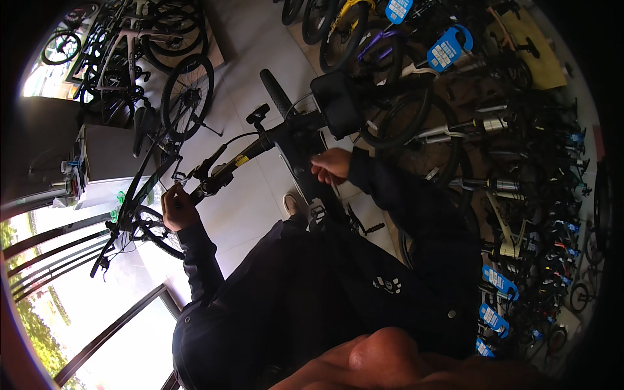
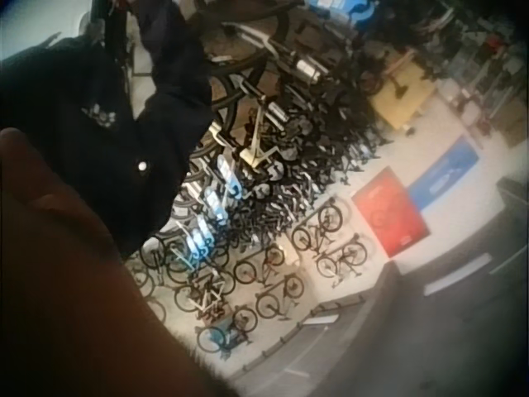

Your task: The person adjusts the bicycle seat and then the handlebar stem using an Allen key. They tighten bolts on the seat post and later on the handlebar stem while holding the components steady.

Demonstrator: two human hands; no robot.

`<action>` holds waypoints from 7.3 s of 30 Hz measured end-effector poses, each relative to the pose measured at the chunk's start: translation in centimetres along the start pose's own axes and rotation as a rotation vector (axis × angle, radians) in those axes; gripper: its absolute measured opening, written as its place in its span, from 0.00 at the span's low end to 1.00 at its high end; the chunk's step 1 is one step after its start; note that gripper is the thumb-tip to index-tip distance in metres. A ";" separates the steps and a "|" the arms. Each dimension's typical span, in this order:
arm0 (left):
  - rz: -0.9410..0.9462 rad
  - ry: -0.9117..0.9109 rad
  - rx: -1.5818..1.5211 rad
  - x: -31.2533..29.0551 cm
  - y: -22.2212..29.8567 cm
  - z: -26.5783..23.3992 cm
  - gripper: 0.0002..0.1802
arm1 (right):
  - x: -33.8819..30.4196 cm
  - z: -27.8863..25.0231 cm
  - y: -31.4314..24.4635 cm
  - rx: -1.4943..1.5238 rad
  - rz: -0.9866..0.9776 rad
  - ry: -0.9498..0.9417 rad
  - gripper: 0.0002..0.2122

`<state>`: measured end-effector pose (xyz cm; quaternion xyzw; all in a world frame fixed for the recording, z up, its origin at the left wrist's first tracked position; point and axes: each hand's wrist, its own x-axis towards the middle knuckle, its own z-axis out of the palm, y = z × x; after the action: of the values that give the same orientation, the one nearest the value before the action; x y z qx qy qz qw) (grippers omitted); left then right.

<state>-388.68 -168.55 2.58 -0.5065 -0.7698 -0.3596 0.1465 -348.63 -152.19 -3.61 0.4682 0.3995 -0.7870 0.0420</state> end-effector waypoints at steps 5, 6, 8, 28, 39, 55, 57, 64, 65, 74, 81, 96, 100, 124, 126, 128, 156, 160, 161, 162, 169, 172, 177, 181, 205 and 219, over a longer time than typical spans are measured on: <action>0.149 -0.232 0.155 0.2 1.0 -0.9 0.15 | -4.3 1.6 -0.3 0.044 0.131 0.011 0.10; 0.097 -0.270 0.144 0.1 1.2 -1.0 0.17 | -4.3 1.8 -0.1 0.122 0.136 -0.028 0.10; 0.025 -0.293 0.181 0.1 1.6 -1.0 0.21 | -3.4 1.8 0.4 -0.062 0.081 0.059 0.06; 0.067 -0.253 0.210 0.3 1.1 -0.9 0.21 | 4.4 0.6 10.2 -0.381 -0.972 0.698 0.08; 0.029 -0.192 0.158 0.2 -0.3 -0.2 0.24 | 1.0 -1.2 4.7 -0.368 -0.836 0.536 0.11; 0.043 -0.198 0.169 0.4 0.7 -0.2 0.24 | 3.4 -3.5 1.2 -0.317 -0.288 0.143 0.14; 0.045 -0.181 0.194 0.5 0.9 -0.2 0.24 | 3.4 -3.3 1.3 -0.297 -0.350 0.136 0.14; 0.047 -0.184 0.171 0.6 1.1 -0.2 0.24 | -0.2 2.3 8.1 -0.359 -0.470 0.401 0.03; 0.057 -0.178 0.163 0.7 1.1 0.0 0.24 | -0.3 2.3 8.8 -0.416 -0.643 0.465 0.02; 0.140 -0.164 0.183 2.4 -0.7 0.8 0.24 | 6.2 1.2 14.1 0.267 -0.462 0.298 0.04; 0.089 -0.175 0.101 1.2 -0.5 0.3 0.24 | 8.0 1.9 12.7 0.384 -0.654 0.617 0.11; 0.045 -0.184 0.186 1.3 -0.4 0.3 0.25 | 1.1 -0.1 5.0 -0.081 -0.581 0.459 0.16; 0.040 -0.167 0.181 1.4 -0.3 0.4 0.25 | 1.4 0.7 4.4 -0.113 -0.514 0.436 0.15; 0.056 -0.145 0.167 1.3 0.0 0.7 0.24 | 1.0 -0.6 3.1 -0.106 -0.514 0.415 0.17; 0.052 -0.145 0.154 1.4 0.2 0.7 0.24 | 0.9 -0.7 3.0 -0.123 -0.520 0.403 0.17; 0.060 -0.129 0.141 1.4 0.4 0.7 0.24 | 0.8 -0.8 2.6 -0.159 -0.501 0.395 0.17; 0.015 -0.192 0.160 1.3 1.2 0.4 0.21 | 5.4 -1.2 9.8 -0.540 -1.056 0.812 0.10; 0.010 -0.169 0.130 1.4 1.1 0.4 0.21 | 3.5 -1.2 5.8 -0.442 -1.077 0.630 0.06; 0.016 -0.161 0.130 1.4 1.1 0.5 0.21 | 3.2 -1.4 5.4 -0.481 -1.042 0.611 0.06; 0.021 -0.153 0.143 1.3 1.1 0.5 0.21 | 3.0 -1.5 5.3 -0.527 -0.946 0.604 0.07; 0.060 -0.087 0.131 1.3 1.4 0.7 0.20 | 2.4 -2.2 5.0 -0.440 -0.823 0.506 0.12; 0.072 -0.073 0.108 1.4 1.8 0.5 0.20 | 2.1 -2.5 4.5 -0.434 -0.744 0.506 0.12; 0.089 -0.055 0.129 1.4 2.4 0.2 0.20 | 1.6 -2.8 4.2 -0.355 -0.660 0.333 0.15; 0.110 -0.034 0.143 1.6 2.4 0.3 0.20 | 1.3 -3.3 3.7 -0.317 -0.578 0.286 0.16; 0.020 -0.089 0.171 1.4 1.4 0.9 0.21 | 1.2 -3.6 1.1 -0.200 -0.378 0.171 0.15; 0.021 -0.130 0.200 1.4 1.2 0.9 0.22 | 1.9 -4.0 2.0 -0.155 -0.372 0.160 0.14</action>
<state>-388.10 -166.68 3.29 -0.5196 -0.8043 -0.2462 0.1499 -345.97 -150.29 -7.26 0.4430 0.5403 -0.7084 -0.0999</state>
